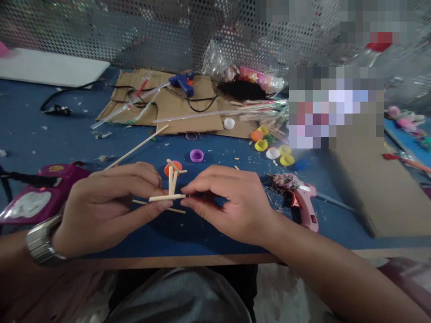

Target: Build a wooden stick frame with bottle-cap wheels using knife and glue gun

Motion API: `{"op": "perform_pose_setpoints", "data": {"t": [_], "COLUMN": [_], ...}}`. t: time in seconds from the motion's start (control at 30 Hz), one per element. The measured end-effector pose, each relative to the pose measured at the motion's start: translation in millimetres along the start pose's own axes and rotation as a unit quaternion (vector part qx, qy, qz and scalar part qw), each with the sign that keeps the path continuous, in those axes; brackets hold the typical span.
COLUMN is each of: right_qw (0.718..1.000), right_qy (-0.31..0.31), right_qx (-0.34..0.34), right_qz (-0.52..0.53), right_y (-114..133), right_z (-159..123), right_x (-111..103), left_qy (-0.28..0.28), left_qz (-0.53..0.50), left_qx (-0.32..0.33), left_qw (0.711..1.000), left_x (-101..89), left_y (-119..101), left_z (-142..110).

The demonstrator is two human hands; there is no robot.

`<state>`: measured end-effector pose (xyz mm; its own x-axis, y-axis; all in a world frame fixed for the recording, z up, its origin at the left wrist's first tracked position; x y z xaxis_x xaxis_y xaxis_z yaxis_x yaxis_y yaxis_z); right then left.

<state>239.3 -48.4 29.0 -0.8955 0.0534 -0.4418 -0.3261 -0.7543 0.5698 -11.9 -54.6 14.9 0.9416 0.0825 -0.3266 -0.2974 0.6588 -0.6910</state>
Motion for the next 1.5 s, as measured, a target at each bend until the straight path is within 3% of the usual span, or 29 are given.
{"op": "perform_pose_setpoints", "data": {"t": [0.4, 0.67, 0.9, 1.2, 1.5], "right_qw": [0.998, 0.997, 0.999, 0.996, 0.999], "right_qy": [-0.012, -0.015, -0.003, 0.042, 0.032], "right_qx": [0.012, 0.062, 0.029, 0.048, 0.030], "right_qz": [0.068, 0.036, 0.030, 0.058, 0.017], "right_y": [0.3, 0.8, 1.7, 0.1, 4.4], "right_z": [2.3, 0.8, 2.2, 2.1, 2.8], "right_x": [-1.8, -2.8, -0.7, -2.4, 0.3], "left_qy": [0.010, -0.012, 0.012, 0.026, 0.021], "left_qz": [-0.020, -0.012, 0.004, -0.015, -0.017], "left_qx": [-0.008, -0.007, 0.000, -0.011, -0.009], "left_qw": [1.000, 1.000, 1.000, 0.999, 1.000], "left_x": [-0.8, -0.6, -1.0, 0.2, 0.2], "left_y": [0.3, -0.2, -0.8, -0.8, -2.9], "left_z": [-0.9, -0.6, 1.0, -1.0, 0.6]}}
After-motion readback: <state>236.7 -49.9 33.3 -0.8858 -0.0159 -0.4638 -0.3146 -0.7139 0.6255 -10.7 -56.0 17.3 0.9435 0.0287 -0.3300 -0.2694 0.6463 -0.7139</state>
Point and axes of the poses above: each hand's wrist, its own z-axis towards the middle knuckle, its own x-axis out of the palm, y = z × x, the point moved 1 cm from there along z, towards the middle knuckle, and after that the axes turned 15 degrees about -y, right-handed, at the moved point
